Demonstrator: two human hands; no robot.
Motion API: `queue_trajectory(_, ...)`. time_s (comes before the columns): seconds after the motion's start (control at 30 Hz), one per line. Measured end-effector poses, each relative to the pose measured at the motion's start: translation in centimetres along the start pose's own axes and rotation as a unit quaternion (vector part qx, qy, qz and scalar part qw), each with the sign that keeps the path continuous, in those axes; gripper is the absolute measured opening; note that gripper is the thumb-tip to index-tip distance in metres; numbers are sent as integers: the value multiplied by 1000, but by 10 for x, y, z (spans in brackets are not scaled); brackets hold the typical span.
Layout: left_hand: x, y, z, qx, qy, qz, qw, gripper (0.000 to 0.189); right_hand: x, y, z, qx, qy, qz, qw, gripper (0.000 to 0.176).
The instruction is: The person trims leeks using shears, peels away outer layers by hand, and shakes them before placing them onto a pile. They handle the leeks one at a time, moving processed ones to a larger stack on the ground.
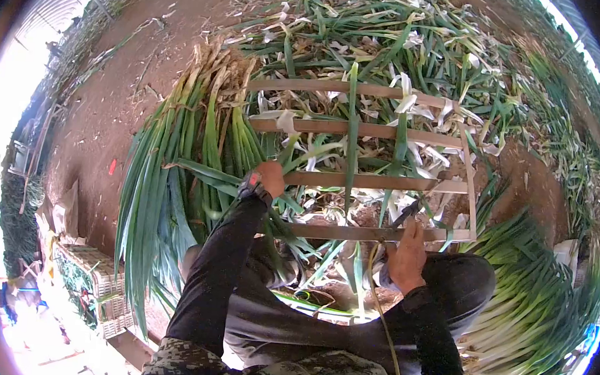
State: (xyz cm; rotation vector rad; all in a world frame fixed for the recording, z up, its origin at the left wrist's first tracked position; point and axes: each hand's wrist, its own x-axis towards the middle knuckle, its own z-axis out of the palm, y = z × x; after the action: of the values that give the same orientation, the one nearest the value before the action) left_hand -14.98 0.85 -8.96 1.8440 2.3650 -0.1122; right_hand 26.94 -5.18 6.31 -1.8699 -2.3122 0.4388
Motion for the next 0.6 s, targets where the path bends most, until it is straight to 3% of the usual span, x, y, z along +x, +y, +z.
queue_trajectory(0.17,-67,63,-49,-273,-59,30,960,24,12,31,45,133,24,115,984,81)
queue_trajectory(0.2,-79,86,-40,-267,-64,63,960,23,17,55,84,156,18,82,984,81)
queue_trajectory(0.23,-91,103,-28,-242,-36,197,949,19,21,49,81,245,-32,89,965,78)
queue_trajectory(0.27,-108,120,-29,-128,-33,322,937,18,25,40,74,330,-84,94,936,75)
queue_trajectory(0.3,-114,141,9,-191,-65,294,934,15,25,31,70,409,-135,99,897,71)
queue_trajectory(0.33,-131,167,-17,-279,-102,155,942,17,21,13,76,534,-102,141,827,58)
queue_trajectory(0.37,-139,183,0,-362,-90,104,922,24,19,-8,66,555,-145,164,803,54)
queue_trajectory(0.43,-161,203,-8,-461,-27,169,871,29,10,-33,29,586,-222,219,748,47)
queue_trajectory(0.5,-191,220,-50,-500,-150,76,849,31,11,-3,78,495,-223,122,831,40)
queue_trajectory(0.53,-199,225,-47,-488,-173,117,848,31,4,-2,66,485,-229,108,837,36)
queue_trajectory(0.57,-211,220,-105,-505,-215,116,828,30,-2,-11,52,476,-237,93,842,33)
queue_trajectory(0.6,-218,217,-98,-538,-271,92,793,29,-9,-16,46,486,-261,116,826,31)
